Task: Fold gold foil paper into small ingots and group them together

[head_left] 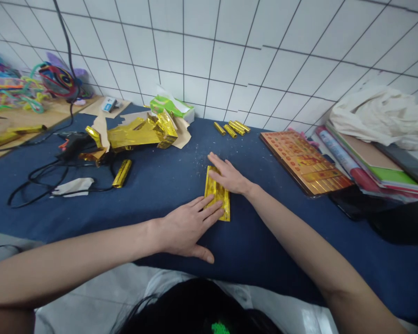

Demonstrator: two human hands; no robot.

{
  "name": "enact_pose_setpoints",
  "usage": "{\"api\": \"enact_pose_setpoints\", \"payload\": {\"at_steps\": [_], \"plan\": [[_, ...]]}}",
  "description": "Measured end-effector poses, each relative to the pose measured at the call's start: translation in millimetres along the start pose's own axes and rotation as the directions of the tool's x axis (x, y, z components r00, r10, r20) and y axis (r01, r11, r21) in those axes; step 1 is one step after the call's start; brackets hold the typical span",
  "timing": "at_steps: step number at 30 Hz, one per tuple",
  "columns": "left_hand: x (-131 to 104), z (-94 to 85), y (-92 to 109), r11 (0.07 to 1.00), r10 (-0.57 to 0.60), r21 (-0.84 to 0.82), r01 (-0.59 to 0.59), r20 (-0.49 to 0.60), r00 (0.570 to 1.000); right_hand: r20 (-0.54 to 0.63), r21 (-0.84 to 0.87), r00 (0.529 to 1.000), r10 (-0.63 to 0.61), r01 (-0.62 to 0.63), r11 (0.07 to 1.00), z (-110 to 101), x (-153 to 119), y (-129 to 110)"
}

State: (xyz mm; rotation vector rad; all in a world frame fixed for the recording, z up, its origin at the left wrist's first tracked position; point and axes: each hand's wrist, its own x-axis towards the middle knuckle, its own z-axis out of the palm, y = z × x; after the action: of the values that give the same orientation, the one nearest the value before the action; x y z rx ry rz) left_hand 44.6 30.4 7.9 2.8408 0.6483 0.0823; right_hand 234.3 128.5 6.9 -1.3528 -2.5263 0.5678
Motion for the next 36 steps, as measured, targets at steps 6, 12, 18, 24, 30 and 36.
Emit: {"api": "enact_pose_setpoints", "payload": {"at_steps": [6,12,18,24,30,36], "plan": [[-0.5,-2.1,1.3,1.0,0.016,-0.006,-0.016,-0.042,0.999,0.065,0.043,0.98,-0.186,0.184,0.982,-3.6,-48.3,-30.6],[-0.2,-5.1,3.0,1.0,0.017,-0.005,-0.017,-0.036,0.999,0.256,0.01,0.935,-0.247,0.253,0.968,10.7,-59.7,-49.5],[-0.5,-3.7,1.6,0.999,0.002,-0.033,-0.002,-0.014,1.0,0.191,-0.188,0.973,-0.128,0.164,0.968,8.8,-20.4,-19.7],[-1.8,1.2,1.5,0.999,-0.011,-0.034,0.011,-0.009,1.0,0.124,-0.272,0.992,-0.017,0.05,0.961,11.8,-4.8,-7.3],[-4.0,3.8,4.0,0.998,-0.061,0.006,0.061,-0.021,0.998,0.1,-0.292,0.995,-0.024,0.053,0.955,12.2,-8.2,-8.5],[-4.6,4.1,4.6,0.997,-0.07,0.017,0.071,-0.031,0.997,0.056,-0.318,0.998,0.021,-0.002,0.948,11.7,-10.1,-5.1]]}}
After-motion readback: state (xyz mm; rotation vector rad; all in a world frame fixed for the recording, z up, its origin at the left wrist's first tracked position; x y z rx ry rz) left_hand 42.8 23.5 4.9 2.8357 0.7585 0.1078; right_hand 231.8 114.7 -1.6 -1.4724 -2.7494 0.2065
